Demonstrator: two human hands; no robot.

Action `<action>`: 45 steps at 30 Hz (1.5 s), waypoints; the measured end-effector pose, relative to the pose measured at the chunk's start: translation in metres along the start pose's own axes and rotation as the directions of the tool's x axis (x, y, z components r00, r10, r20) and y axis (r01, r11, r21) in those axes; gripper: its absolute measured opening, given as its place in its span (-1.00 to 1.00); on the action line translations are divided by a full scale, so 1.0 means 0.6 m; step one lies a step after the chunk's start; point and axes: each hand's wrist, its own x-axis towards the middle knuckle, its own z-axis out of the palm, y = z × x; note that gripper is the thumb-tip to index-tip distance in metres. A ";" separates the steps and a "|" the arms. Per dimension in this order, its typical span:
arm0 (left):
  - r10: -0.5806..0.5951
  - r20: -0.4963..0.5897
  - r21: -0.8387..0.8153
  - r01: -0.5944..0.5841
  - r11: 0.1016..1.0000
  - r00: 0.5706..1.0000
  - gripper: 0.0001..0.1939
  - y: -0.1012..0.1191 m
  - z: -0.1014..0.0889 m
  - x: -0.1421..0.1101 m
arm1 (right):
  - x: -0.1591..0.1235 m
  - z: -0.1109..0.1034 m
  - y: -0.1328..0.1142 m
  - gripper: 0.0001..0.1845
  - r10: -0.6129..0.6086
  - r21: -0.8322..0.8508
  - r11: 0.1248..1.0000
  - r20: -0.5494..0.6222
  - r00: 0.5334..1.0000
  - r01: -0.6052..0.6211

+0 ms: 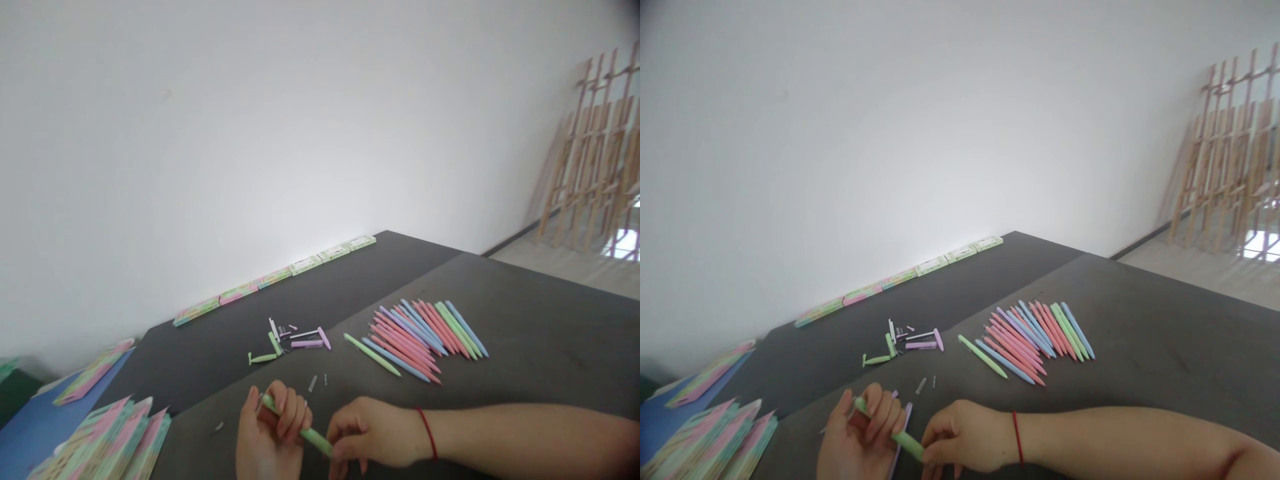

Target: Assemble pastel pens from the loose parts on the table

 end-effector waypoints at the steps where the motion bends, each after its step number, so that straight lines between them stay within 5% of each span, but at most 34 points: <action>1: 0.001 -0.007 -0.042 -0.002 0.999 1.000 -0.55 0.004 0.000 -0.003 | 0.000 -0.001 0.001 -0.73 -0.012 -0.014 1.000 -0.004 1.000 0.012; 20: -0.073 -0.131 -0.255 0.037 0.966 0.989 -0.61 0.041 0.001 0.000 | 0.005 -0.008 0.002 -0.74 -0.012 0.002 1.000 -0.001 1.000 0.012; 23: -0.110 -0.141 -0.256 0.071 0.964 0.984 -0.62 0.036 0.006 -0.002 | -0.001 -0.010 -0.007 -0.67 -0.039 -0.168 0.985 -0.038 0.999 0.033; 27: -0.189 -0.119 -0.261 0.153 0.953 0.975 -0.58 0.013 0.008 -0.002 | -0.010 -0.009 -0.020 -0.61 -0.225 -0.528 0.836 -0.075 0.971 0.153; 31: -0.213 -0.023 -0.141 0.208 0.968 0.977 -0.65 -0.025 -0.002 0.006 | -0.007 -0.003 -0.016 -0.62 -0.197 -0.652 0.752 -0.078 0.977 0.099; 34: -0.040 -0.086 0.072 0.046 0.996 0.996 -0.62 -0.052 -0.015 0.016 | -0.005 -0.004 -0.016 -0.62 -0.149 -0.698 0.716 -0.134 0.980 0.013; 37: 0.217 -0.162 0.156 -0.193 0.969 0.963 -0.56 -0.066 -0.030 0.028 | -0.008 -0.016 -0.030 -0.61 -0.117 -0.759 0.644 -0.224 0.968 -0.098; 42: 0.517 -0.168 0.378 -0.430 0.820 0.839 -0.60 -0.067 -0.053 0.041 | -0.017 -0.043 -0.060 -0.56 -0.104 -0.887 0.295 -0.400 0.910 -0.356; 45: 0.556 -0.169 0.396 -0.460 0.794 0.814 -0.61 -0.061 -0.057 0.044 | -0.020 -0.054 -0.069 -0.56 -0.086 -0.883 0.117 -0.465 0.881 -0.454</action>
